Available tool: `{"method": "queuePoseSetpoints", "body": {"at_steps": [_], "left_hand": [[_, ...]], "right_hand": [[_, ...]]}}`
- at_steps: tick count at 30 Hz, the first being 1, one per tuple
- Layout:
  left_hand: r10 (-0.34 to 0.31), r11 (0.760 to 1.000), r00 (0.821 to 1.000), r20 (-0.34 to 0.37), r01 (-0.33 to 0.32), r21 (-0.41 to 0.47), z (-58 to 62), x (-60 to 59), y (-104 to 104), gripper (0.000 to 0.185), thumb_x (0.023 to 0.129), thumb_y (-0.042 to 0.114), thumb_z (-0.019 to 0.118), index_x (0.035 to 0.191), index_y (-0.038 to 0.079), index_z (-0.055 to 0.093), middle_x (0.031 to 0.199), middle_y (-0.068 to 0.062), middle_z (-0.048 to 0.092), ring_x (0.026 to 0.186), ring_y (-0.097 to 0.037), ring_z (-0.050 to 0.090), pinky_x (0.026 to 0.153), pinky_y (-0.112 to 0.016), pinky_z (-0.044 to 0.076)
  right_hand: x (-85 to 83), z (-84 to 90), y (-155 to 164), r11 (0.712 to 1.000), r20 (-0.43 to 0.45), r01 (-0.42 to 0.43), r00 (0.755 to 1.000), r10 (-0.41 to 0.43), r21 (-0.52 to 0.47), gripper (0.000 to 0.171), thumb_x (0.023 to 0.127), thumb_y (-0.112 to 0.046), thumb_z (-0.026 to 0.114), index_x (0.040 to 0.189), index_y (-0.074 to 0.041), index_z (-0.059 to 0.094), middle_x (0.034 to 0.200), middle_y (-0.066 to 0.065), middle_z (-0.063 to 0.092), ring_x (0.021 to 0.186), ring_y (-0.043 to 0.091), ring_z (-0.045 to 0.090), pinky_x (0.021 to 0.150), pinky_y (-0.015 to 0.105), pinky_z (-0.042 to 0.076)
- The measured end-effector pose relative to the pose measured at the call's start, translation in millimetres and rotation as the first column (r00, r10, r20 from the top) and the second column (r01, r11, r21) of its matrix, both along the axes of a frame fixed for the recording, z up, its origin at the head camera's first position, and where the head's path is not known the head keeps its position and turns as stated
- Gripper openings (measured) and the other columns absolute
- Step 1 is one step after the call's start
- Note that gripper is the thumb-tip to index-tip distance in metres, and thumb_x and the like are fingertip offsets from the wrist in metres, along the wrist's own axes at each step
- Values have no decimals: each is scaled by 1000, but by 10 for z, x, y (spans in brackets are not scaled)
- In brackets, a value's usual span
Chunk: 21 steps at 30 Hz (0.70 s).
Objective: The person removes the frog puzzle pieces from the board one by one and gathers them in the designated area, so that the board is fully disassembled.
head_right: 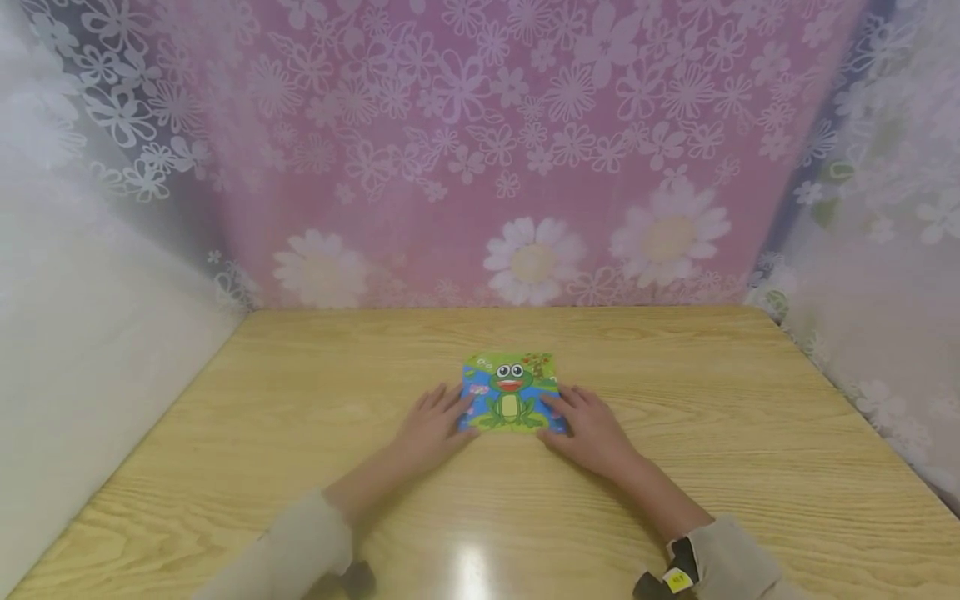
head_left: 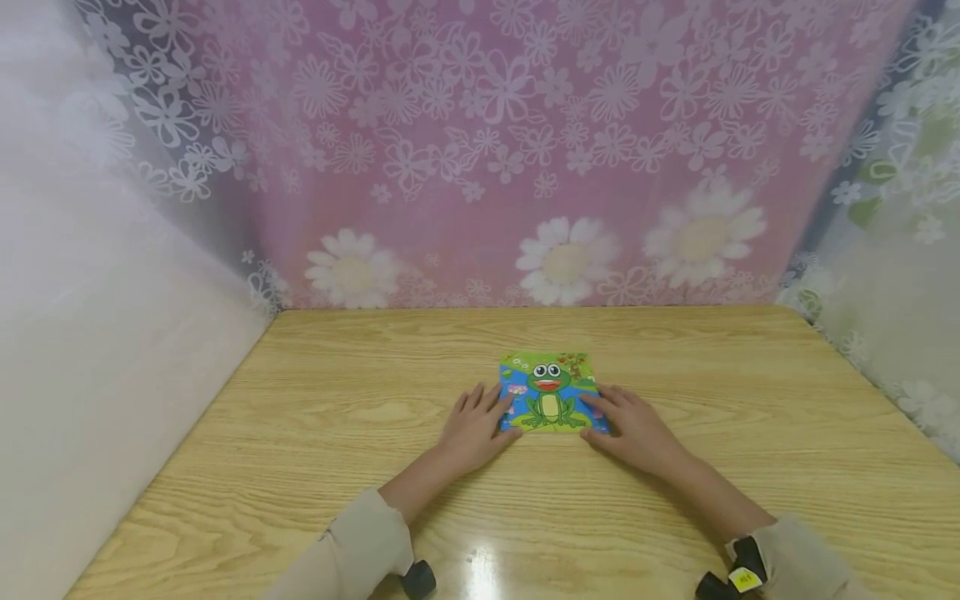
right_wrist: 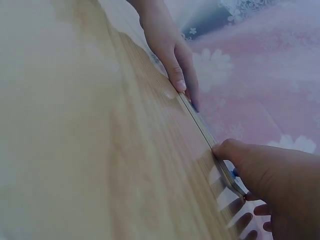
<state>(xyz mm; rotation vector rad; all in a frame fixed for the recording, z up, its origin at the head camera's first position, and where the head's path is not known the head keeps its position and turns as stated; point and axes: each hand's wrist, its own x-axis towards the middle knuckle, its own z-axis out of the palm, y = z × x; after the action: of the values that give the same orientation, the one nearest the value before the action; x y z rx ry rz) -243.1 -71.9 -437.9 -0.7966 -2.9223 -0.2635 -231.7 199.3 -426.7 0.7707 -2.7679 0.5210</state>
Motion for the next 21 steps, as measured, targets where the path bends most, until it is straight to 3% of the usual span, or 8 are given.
{"method": "queuePoseSetpoints", "body": {"at_steps": [9,21], "left_hand": [[-7,999,1000,19,6,37,25,132,-165,63,93,53,39,143,14,36,147,-10,25,133,-37,20,105,-51,18],[-17,997,1000,19,16,72,16,277,-372,63,93,51,43,142,11,37,147,-12,27,133,-36,21,104,-53,19]], "right_hand": [[100,6,-118,1000,22,-20,1000,20,-15,55,86,-38,63,130,-6,53,131,26,43,121,48,34,95,63,25],[170,-27,-249,998,-18,-59,998,58,-23,54,83,-36,67,128,-9,55,130,24,46,121,45,36,96,60,27]]}}
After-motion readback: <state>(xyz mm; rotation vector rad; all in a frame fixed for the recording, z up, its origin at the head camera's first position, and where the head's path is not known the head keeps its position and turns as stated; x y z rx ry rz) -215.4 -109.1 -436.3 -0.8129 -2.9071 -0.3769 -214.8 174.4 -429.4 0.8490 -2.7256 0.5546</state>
